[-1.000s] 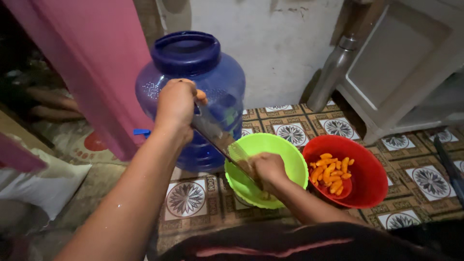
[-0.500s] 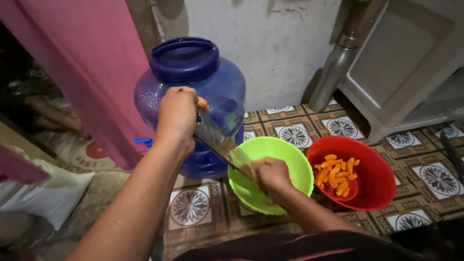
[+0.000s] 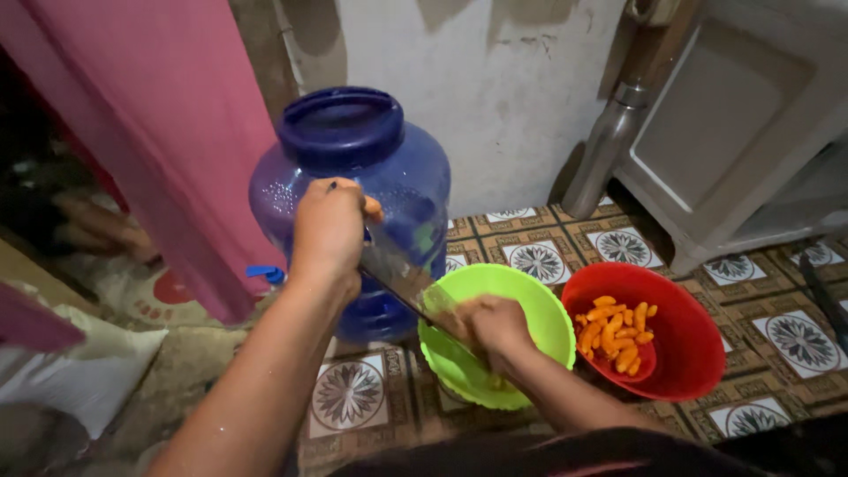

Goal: The person grates ginger pieces using a metal grater into a green bowl. They pick up ginger from the bowl, grate it, and continue the process with multiple pieces.

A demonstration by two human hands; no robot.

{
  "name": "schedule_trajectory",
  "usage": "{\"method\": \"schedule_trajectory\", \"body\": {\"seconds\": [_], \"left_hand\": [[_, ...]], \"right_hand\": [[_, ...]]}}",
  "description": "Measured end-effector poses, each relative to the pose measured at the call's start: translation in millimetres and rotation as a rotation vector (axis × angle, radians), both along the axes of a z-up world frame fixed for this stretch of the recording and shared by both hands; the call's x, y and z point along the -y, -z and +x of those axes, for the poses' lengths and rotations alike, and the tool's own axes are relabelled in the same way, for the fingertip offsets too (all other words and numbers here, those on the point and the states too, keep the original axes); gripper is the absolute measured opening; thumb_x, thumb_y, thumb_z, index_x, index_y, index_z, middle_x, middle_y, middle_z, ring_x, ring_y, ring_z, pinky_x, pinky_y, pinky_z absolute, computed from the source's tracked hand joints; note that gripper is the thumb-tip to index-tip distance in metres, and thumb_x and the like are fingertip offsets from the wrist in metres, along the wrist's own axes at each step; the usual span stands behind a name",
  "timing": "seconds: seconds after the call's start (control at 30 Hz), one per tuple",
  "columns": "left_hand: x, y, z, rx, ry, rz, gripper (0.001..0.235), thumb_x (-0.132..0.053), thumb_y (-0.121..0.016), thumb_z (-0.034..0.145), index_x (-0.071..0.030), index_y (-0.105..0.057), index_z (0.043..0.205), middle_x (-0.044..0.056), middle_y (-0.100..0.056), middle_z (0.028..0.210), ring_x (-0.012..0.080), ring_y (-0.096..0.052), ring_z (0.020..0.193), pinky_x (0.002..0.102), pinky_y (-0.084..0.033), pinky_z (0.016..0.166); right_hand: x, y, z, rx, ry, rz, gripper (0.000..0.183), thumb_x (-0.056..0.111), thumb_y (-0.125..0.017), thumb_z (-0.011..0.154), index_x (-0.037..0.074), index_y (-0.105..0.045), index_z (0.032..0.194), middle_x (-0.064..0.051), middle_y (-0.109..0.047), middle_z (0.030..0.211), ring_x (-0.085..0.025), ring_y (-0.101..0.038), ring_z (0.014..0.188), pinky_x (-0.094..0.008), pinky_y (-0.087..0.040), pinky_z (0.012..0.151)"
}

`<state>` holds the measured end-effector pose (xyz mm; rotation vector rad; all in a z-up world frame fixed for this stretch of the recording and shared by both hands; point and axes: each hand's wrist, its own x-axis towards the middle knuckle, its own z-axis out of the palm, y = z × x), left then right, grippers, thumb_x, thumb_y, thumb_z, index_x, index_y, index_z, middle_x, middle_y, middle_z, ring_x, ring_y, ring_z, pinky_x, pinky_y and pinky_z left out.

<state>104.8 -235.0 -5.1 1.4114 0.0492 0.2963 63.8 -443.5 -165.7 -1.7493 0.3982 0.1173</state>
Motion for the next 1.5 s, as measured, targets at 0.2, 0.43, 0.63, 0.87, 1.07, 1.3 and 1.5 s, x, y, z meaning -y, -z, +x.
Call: {"method": "schedule_trajectory", "body": {"seconds": [0.2,0.43,0.63,0.87,1.07,1.3,1.5], "left_hand": [[-2.3,-5.2,-7.5,-0.072,0.024,0.012,0.011,-0.008,-0.050,0.081,-0.006,-0.060,0.087,0.007,-0.067,0.077,0.0159,-0.060,0.069,0.032,-0.045,0.060],[-3.8,-2.5,-6.9,-0.044,-0.010,-0.012,0.010,-0.009,-0.051,0.081,-0.007,-0.060,0.085,0.007,-0.067,0.077,0.0162,-0.059,0.067,0.031,-0.045,0.059],[-2.5,0.7,-3.8,-0.034,-0.002,-0.012,0.013,-0.008,-0.050,0.081,-0.006,-0.060,0.089,0.008,-0.067,0.076,0.0162,-0.059,0.068,0.031,-0.046,0.060],[-6.1,-6.1,-13.1,-0.068,-0.028,0.013,0.016,-0.012,-0.051,0.084,-0.006,-0.060,0.095,0.007,-0.068,0.077,0.0154,-0.059,0.066,0.031,-0.046,0.059],[-1.4,-32.3,-28.8,-0.024,-0.068,0.142,0.020,-0.021,-0.056,0.088,-0.008,-0.063,0.102,0.003,-0.063,0.075,0.0170,-0.057,0.064,0.037,-0.047,0.055],[1.5,-54.7,-10.1,-0.232,0.087,0.050,0.033,-0.038,-0.062,0.096,-0.006,-0.066,0.099,0.000,-0.062,0.081,0.0158,-0.055,0.081,0.036,-0.044,0.078],[17.9,-29.7,9.8,-0.041,0.098,-0.130,0.025,-0.028,-0.055,0.098,-0.005,-0.066,0.097,0.005,-0.061,0.070,0.0165,-0.056,0.064,0.032,-0.048,0.063]], "right_hand": [[-16.2,-16.7,0.8,0.157,-0.084,0.107,0.011,0.010,-0.069,0.091,0.001,-0.075,0.091,-0.003,-0.067,0.070,-0.011,-0.055,0.055,-0.028,-0.044,0.051],[8.1,19.3,0.1,-0.029,0.028,-0.104,0.012,0.004,-0.066,0.092,-0.004,-0.071,0.085,-0.008,-0.065,0.070,-0.014,-0.054,0.055,-0.030,-0.042,0.052],[-12.3,-14.4,-1.5,0.258,-0.168,0.259,0.009,0.009,-0.070,0.089,0.002,-0.074,0.089,-0.002,-0.066,0.073,-0.009,-0.056,0.061,-0.025,-0.047,0.057],[13.5,34.8,2.7,-0.002,0.017,0.087,0.010,0.008,-0.067,0.093,0.000,-0.071,0.088,-0.005,-0.062,0.069,-0.014,-0.052,0.054,-0.031,-0.042,0.049],[35.4,78.6,16.8,-0.094,0.039,0.152,0.003,0.005,-0.067,0.090,0.005,-0.069,0.088,-0.003,-0.063,0.069,-0.013,-0.052,0.053,-0.030,-0.044,0.050],[31.5,73.5,15.5,-0.030,0.056,0.016,0.005,0.002,-0.068,0.087,0.003,-0.073,0.084,-0.003,-0.068,0.069,-0.012,-0.055,0.053,-0.028,-0.045,0.051],[14.0,36.5,7.0,-0.017,0.112,0.026,0.011,0.000,-0.062,0.088,0.002,-0.073,0.088,-0.007,-0.067,0.068,-0.015,-0.057,0.052,-0.031,-0.045,0.048]]}}
